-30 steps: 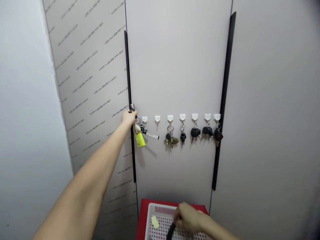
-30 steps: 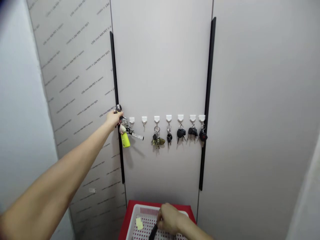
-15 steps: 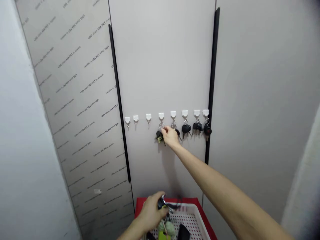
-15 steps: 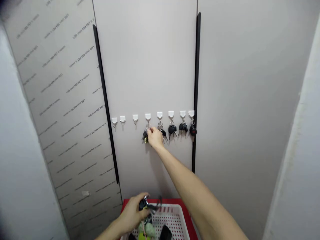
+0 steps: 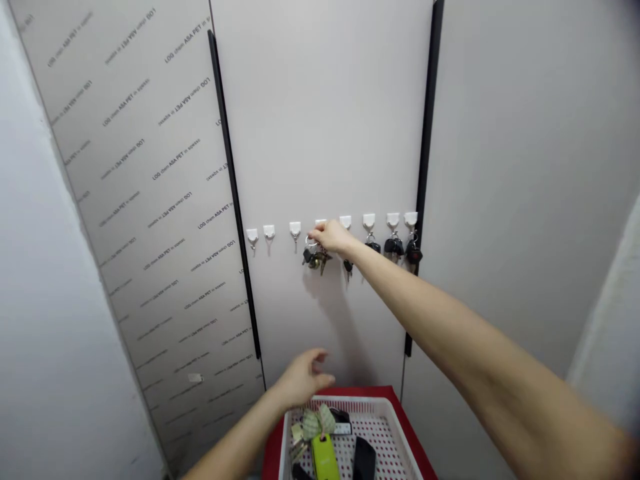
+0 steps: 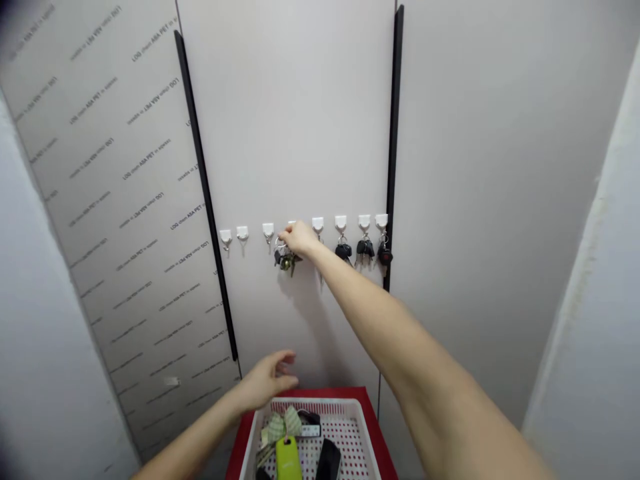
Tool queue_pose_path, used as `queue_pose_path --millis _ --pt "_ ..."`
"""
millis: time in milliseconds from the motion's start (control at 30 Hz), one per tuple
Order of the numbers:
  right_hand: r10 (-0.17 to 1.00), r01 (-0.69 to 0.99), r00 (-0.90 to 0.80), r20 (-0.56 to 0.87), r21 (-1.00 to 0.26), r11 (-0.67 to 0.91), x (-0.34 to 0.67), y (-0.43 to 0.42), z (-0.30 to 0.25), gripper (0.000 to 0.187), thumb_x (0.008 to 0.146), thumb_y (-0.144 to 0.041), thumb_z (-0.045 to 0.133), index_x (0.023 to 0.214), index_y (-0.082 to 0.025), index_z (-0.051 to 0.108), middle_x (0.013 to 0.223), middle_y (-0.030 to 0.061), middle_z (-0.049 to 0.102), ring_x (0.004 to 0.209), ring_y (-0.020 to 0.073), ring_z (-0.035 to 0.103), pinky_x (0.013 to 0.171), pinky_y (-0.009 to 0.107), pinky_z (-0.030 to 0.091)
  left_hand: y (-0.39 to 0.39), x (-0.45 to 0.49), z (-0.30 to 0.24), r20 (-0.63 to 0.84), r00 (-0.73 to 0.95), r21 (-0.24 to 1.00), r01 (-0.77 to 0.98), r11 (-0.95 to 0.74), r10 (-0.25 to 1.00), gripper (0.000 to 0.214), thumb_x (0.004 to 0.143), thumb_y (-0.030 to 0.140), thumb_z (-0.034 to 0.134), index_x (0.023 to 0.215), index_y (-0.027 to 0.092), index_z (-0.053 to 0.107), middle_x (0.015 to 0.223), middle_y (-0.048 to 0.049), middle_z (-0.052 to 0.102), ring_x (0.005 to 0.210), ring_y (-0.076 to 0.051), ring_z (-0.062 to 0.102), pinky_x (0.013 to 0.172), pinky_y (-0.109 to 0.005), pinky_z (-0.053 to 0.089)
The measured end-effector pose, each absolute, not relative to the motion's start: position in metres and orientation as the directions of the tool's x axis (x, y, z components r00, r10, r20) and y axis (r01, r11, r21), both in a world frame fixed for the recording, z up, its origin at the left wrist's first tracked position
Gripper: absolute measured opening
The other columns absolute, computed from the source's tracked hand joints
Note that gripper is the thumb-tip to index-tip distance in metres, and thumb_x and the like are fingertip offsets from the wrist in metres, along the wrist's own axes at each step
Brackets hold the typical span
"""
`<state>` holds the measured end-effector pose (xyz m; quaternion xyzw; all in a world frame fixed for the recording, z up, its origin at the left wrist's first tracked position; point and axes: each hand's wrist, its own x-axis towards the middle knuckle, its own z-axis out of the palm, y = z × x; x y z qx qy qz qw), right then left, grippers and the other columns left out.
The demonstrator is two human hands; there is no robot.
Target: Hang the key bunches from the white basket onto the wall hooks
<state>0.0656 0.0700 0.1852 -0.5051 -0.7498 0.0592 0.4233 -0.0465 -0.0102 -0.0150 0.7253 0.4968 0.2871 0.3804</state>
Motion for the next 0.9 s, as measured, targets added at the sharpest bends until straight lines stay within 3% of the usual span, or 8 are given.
queue_pose_path --millis 100,267,367,467,567,667,733,900 --pt "0.793 0.662 -0.333 0.51 -0.473 0.582 0.071 0.05 0.146 0.021 0.062 -0.027 0.041 0.048 -0.013 0.048 0.037 -0.0053 0.035 0.037 0.0045 0.032 0.039 0.017 0.025 -0.007 -0.056 0.01 0.05 0.332 0.878 0.435 -0.2 0.942 0.039 0.058 0.024 0.048 0.094 0.01 0.046 0.094 -0.0096 0.051 0.071 -0.012 0.049 0.063 -0.022 0.037" --pt "0.903 0.535 -0.369 0.218 -0.745 0.398 0.084 0.017 0.026 0.018 0.066 -0.022 0.035 0.057 -0.013 0.047 0.042 -0.0051 0.04 0.035 0.0043 0.036 0.036 0.016 0.028 -0.005 -0.068 0.06 -0.077 0.496 0.854 0.48 -0.2 0.865 0.025 0.06 0.035 0.045 0.071 0.013 0.053 0.07 -0.0033 0.057 0.061 -0.01 0.051 0.054 -0.02 0.035" --pt "0.92 0.559 -0.37 0.132 -0.759 0.333 0.1 0.009 -0.004 0.019 0.065 -0.022 0.035 0.056 -0.013 0.048 0.04 -0.0039 0.042 0.035 0.0056 0.037 0.037 0.017 0.03 0.01 -0.053 0.078 0.034 0.389 0.84 0.488 -0.237 0.921 0.026 0.061 0.035 0.045 0.072 0.012 0.051 0.071 -0.0047 0.056 0.058 -0.01 0.05 0.051 -0.019 0.035" --pt "0.879 0.611 -0.106 0.464 -0.667 0.426 0.126 0.019 0.032 0.019 0.066 -0.026 0.038 0.071 -0.013 0.051 0.06 0.0021 0.053 0.054 0.0099 0.047 0.054 0.021 0.037 0.033 -0.02 0.088 0.237 0.216 0.809 0.495 -0.316 0.947 0.032 0.059 0.033 0.048 0.082 0.012 0.049 0.081 -0.0084 0.055 0.066 -0.012 0.051 0.056 -0.021 0.036" --pt "0.576 0.742 0.265 0.773 -0.545 0.389 0.15 0.038 0.092 0.035 0.064 -0.031 0.042 0.094 -0.014 0.044 0.091 0.0088 0.05 0.079 0.0151 0.047 0.07 0.026 0.035 0.053 0.018 0.097 0.41 0.034 0.758 0.542 -0.362 0.911 0.044 0.055 0.036 0.053 0.092 0.014 0.045 0.09 -0.0101 0.053 0.077 -0.016 0.049 0.064 -0.025 0.037" --pt "0.604 0.814 0.274 0.749 -0.514 0.268 0.161 0.056 0.124 0.043 0.063 -0.033 0.042 0.103 -0.016 0.038 0.087 0.0098 0.052 0.074 0.018 0.049 0.065 0.029 0.035 0.066 0.048 0.105 0.496 -0.105 0.708 0.624 -0.331 0.862 0.049 0.055 0.036 0.053 0.098 0.016 0.04 0.086 -0.0097 0.055 0.079 -0.018 0.05 0.066 -0.028 0.036" --pt "0.664 0.833 0.254 0.704 -0.508 0.22 0.164 0.062 0.128 0.041 0.064 -0.032 0.041 0.102 -0.016 0.04 0.077 0.0085 0.055 0.068 0.0184 0.05 0.061 0.029 0.036 0.071 0.055 0.11 0.532 -0.144 0.685 0.653 -0.324 0.834 0.035 0.061 0.029 0.048 0.093 0.016 0.044 0.081 -0.0089 0.056 0.077 -0.018 0.051 0.065 -0.028 0.036" --pt "0.601 0.851 0.19 0.776 -0.435 0.293 0.172 0.065 0.148 0.031 0.065 -0.029 0.039 0.092 -0.017 0.048 0.078 0.0062 0.057 0.07 0.0173 0.05 0.062 0.027 0.035 0.078 0.04 0.143 0.62 -0.135 0.689 0.566 -0.453 0.773 0.016 0.065 0.019 0.04 0.076 0.016 0.052 0.07 -0.0043 0.057 0.067 -0.013 0.052 0.061 -0.022 0.038"
